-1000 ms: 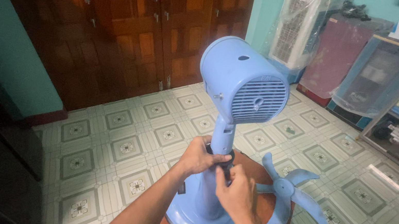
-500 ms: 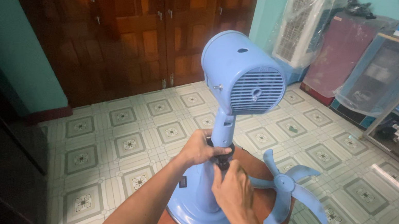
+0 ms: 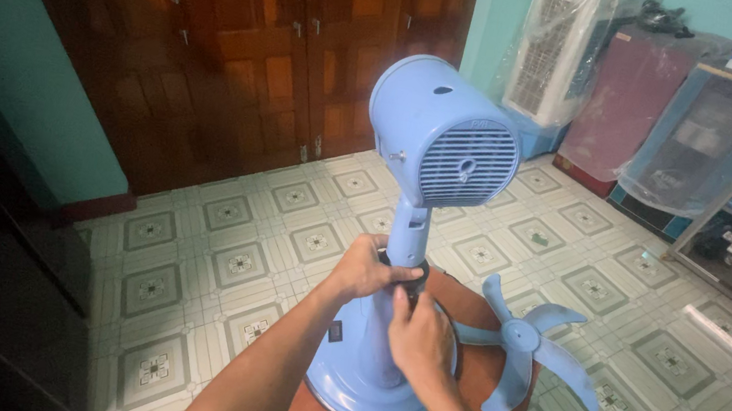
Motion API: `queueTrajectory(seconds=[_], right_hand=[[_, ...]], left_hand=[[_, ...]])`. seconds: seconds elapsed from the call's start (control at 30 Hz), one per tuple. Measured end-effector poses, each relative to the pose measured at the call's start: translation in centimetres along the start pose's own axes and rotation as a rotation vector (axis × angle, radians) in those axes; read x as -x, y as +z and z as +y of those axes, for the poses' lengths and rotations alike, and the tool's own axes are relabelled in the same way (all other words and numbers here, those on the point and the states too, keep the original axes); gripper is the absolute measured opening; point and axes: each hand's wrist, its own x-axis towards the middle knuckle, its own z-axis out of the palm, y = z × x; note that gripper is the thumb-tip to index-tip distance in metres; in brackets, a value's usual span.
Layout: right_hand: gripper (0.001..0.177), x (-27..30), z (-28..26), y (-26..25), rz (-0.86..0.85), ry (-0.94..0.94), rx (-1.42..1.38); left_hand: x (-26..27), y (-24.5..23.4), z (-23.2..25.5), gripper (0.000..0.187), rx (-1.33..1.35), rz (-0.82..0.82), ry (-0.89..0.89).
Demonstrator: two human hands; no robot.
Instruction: The person assembles a light blue pedestal fan by attaching the head to the stand and securing it with a screwdriver. They repeatedly tighten and loosen the neck screw, adjust the head angle, and reattach the head multiple times.
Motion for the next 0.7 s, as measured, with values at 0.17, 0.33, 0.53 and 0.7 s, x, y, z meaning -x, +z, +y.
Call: queueTrajectory(seconds=[0.17,0.33,0.53,0.7], right_hand=[[0.057,-0.5,-2.4,-1.6,-0.182,0.38,-0.42],[0.045,1.8,-6.4,-3.7,-0.023,-0.055,0.288],[0.044,-0.2,-4.4,-2.2,-0.153,0.345,-0.408],[0.047,0.2,-5.1,-4.1,-0.233,0.388,-0.51]], left_hand=[[-0.1,0.2,0.1,0.041,0.026,-0.009,0.036],[-0.1,0.0,0.1,0.04,0.018,-0.028,0.035],[-0.4,0.1,-0.6,0.04,0.027,-0.01,0.096],[-0.3,0.0,-0.1,0.041,0.009,-0.009,0.014]])
